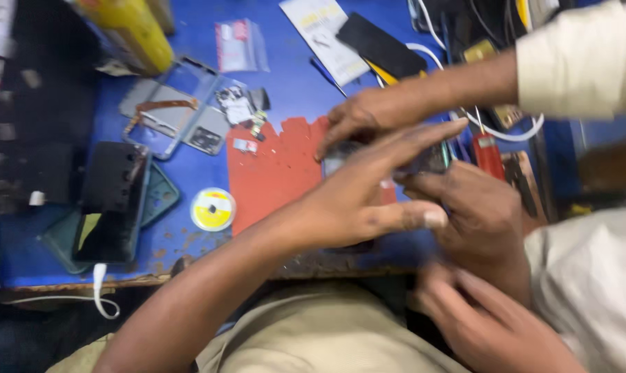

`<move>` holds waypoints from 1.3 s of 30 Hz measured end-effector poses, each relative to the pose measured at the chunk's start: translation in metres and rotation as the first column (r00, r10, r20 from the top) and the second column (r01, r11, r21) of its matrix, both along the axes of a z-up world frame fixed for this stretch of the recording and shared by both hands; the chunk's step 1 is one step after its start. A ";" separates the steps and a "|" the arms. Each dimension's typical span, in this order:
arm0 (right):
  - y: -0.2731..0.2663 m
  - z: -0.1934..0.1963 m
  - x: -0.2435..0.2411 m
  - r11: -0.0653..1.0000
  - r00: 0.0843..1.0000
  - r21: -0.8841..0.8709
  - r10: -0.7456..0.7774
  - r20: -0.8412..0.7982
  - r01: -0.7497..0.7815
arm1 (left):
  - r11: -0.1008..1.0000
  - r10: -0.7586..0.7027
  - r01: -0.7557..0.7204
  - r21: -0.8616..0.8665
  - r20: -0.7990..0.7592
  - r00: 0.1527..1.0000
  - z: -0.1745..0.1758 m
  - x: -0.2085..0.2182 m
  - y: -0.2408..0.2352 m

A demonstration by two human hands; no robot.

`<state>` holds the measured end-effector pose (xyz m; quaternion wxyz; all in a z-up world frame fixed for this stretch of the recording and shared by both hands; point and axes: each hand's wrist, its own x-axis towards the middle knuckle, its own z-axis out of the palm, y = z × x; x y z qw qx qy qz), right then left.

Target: The person removes a protective film from a cracked smartphone screen using both hands, then sets the phone aside. The person picks up another smartphone, navigates the touchscreen, and uses a red screwdriver to press the power button. The workspace contains disassembled phone parts and tools.

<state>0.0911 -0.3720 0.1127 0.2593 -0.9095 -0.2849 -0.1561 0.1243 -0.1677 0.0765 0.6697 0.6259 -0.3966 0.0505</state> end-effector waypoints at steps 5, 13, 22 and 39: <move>-0.012 0.004 0.041 0.999 0.996 -0.040 -0.015 0.085 0.019 | 0.963 0.051 0.098 0.249 -0.530 0.847 -0.014 0.008 0.044; 0.018 -0.006 0.045 0.997 0.992 0.068 0.018 0.122 -0.026 | 0.987 0.090 -0.136 -0.086 -0.409 0.908 -0.037 0.005 0.058; 0.030 -0.010 0.066 0.876 0.996 0.476 0.046 0.083 -0.080 | 0.946 -0.270 0.062 -0.318 -0.665 0.696 -0.035 -0.022 -0.042; 0.010 -0.017 0.075 0.094 0.818 0.989 0.556 -0.147 0.114 | 0.939 0.297 -0.322 -0.121 -0.183 0.937 -0.005 0.004 0.009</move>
